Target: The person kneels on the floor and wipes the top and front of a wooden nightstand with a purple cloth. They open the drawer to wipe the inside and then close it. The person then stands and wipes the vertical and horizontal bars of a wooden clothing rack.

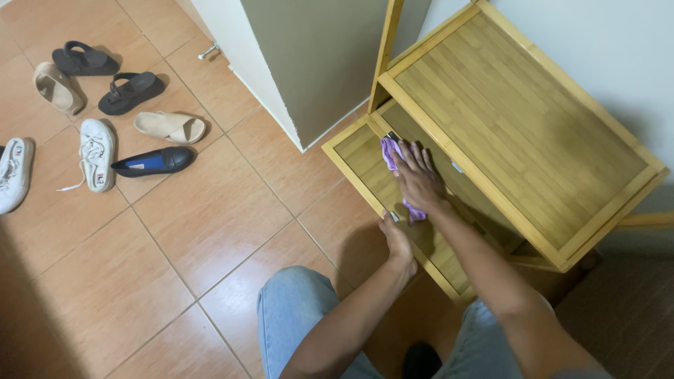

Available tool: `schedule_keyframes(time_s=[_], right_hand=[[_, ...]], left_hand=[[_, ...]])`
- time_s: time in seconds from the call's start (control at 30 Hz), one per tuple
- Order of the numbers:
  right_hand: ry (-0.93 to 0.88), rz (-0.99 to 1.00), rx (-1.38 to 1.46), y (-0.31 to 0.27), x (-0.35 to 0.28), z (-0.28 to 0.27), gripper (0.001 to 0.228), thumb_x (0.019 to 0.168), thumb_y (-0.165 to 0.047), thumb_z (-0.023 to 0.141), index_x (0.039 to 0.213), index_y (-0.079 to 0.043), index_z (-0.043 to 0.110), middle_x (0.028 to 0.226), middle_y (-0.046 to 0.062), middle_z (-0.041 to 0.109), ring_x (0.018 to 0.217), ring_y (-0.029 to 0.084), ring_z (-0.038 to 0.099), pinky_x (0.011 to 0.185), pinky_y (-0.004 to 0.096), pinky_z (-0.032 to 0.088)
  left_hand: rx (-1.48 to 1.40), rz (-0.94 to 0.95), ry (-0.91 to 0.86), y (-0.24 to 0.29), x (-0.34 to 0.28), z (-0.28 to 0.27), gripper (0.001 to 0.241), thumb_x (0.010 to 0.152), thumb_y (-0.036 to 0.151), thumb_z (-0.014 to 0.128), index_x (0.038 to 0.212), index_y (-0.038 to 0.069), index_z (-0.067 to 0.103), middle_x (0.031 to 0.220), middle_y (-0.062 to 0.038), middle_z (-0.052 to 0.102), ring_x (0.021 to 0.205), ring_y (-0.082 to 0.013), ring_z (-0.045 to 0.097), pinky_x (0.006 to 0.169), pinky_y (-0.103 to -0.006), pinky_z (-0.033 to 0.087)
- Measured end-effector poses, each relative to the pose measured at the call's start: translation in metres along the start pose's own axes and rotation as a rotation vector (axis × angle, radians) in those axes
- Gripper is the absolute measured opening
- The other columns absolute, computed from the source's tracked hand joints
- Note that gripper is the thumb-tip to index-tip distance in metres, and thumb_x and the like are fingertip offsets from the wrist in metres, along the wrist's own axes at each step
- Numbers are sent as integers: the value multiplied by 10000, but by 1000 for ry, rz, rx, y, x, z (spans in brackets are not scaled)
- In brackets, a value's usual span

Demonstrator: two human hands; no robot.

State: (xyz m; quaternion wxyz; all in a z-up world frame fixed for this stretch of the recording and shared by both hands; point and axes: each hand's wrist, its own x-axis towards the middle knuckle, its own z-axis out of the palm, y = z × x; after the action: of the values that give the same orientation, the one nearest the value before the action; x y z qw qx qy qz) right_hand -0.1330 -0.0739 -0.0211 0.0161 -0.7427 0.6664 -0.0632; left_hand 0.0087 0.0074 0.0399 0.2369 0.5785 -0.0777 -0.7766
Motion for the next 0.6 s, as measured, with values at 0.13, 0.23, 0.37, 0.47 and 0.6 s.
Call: schedule_keyframes(time_s=[0.13,0.23,0.37,0.47,0.6], right_hand=[[-4,106,41,-36,-18,6,639,1053,-307,423,1604,-141,146,1707,126,113,1553,411,50,1260,558,36],[-203,-102,221,-43,-47,-18,664,1034,-310,404,1638,-199,153,1735,84,125,1583,346,74,1285,514,49],[-201,-21,-583,-8,-64,-11,713,1028,-377,391,1669,-222,119,1710,100,70,1577,328,57,1254,551,44],[-161,203,-224,-25,-72,-4,700,1060,-488,370,1642,-163,155,1715,109,81,1571,360,80,1273,534,47],[-197,63,98,-64,-116,-41,717,1060,-376,415,1648,-74,138,1712,184,128,1584,392,82,1277,530,70]], left_hand=[[-56,132,-55,-22,36,-5,851,956,692,229,1634,203,69,1684,-119,238,1548,-290,254,1253,-469,212],[-288,78,-237,-14,28,-5,899,979,726,221,1626,101,229,1661,-166,278,1507,-333,299,1221,-488,249],[-47,5,-50,-2,6,0,852,973,698,178,1633,165,101,1666,-162,222,1526,-328,267,1235,-519,236],[-71,76,9,-17,26,1,826,968,676,217,1615,175,110,1658,-133,225,1510,-324,291,1234,-514,265],[-140,95,60,-16,35,5,796,1001,661,227,1562,97,272,1604,-194,353,1439,-359,415,1189,-506,339]])
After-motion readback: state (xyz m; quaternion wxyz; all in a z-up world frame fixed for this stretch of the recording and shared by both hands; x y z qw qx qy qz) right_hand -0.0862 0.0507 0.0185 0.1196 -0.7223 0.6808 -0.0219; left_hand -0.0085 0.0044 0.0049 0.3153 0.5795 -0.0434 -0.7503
